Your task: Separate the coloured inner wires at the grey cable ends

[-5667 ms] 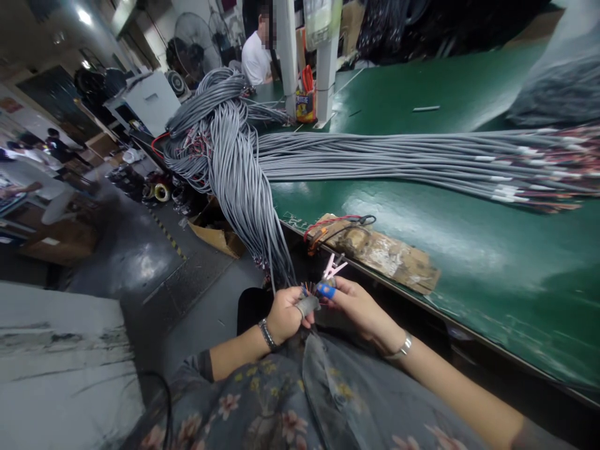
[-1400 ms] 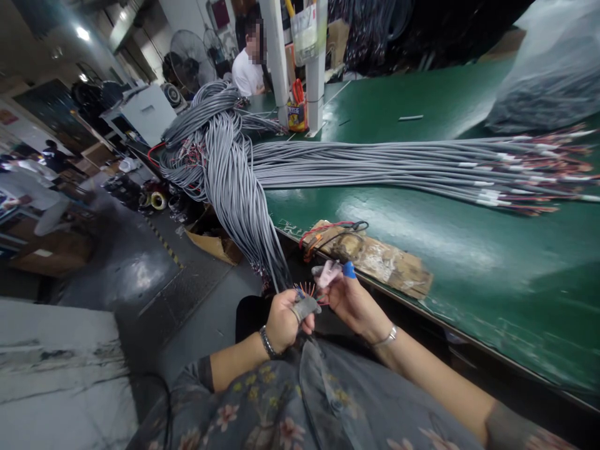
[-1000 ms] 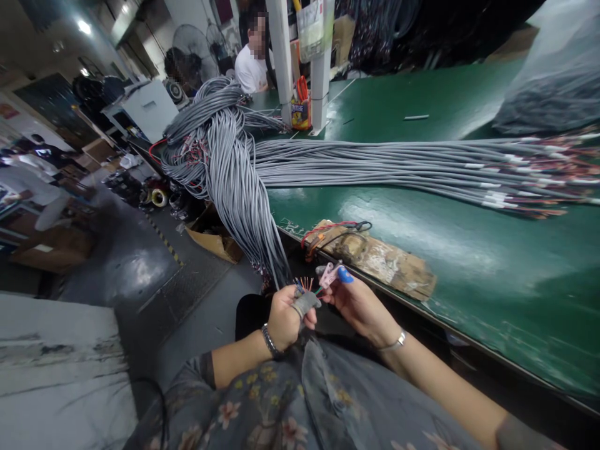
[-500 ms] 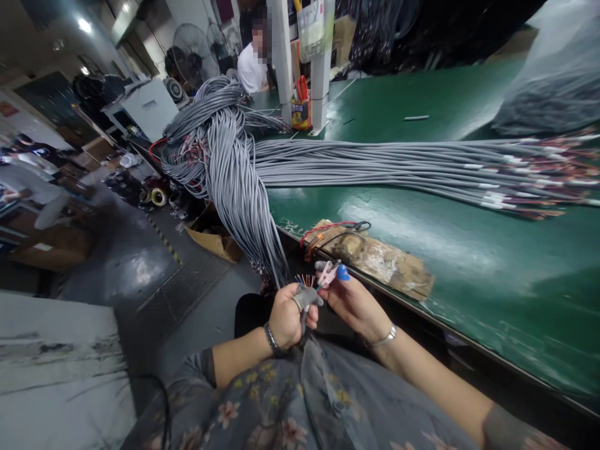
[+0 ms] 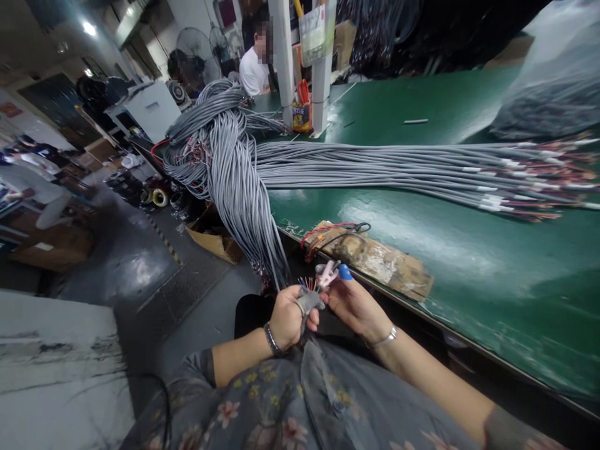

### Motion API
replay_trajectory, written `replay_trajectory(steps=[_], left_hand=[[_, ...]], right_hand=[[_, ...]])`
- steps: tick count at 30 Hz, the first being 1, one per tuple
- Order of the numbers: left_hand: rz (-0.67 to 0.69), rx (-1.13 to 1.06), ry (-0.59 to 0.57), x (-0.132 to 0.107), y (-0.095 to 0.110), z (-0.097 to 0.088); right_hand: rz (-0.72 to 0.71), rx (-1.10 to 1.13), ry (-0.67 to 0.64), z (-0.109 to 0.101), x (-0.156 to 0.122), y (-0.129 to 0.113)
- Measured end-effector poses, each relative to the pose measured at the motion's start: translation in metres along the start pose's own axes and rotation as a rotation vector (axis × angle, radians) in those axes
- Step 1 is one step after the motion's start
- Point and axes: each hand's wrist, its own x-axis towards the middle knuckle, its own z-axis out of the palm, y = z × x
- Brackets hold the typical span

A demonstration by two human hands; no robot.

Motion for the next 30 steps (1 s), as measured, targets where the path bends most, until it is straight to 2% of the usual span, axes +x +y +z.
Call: replay_trajectory(steps=[5,8,11,19,26,30], left_hand=[[0.051,0.078,-0.032,-0.003,-0.005,-0.007],[0.083,0.146,-0.053,-0.006,-0.005,-0.011],[0.089,0.217,-0.085,-0.009,-0.002,-0.012],[0.061,0.332,-0.16,-0.009,-0.004,-0.013],[-0.12,0.381,-0.333,-0.004,0.0,-0.012],[-0.101,0.333,-0.252,-0.003,-0.001,-0.013]], right_hand=[[0.15,-0.02,-0.138,-0.007,-0.007,-0.01],[0.206,-0.155,-0.233,-0.013,-0.012,-0.013],[0.198,-0.293,-0.277,-0.015,-0.015,-0.016],[0.124,-0.513,-0.306,-0.006,-0.014,-0.032],[0.089,-0.642,-0.246,-0.004,-0.015,-0.024],[0.072,-0.538,-0.186,-0.009,-0.019,-0.022]])
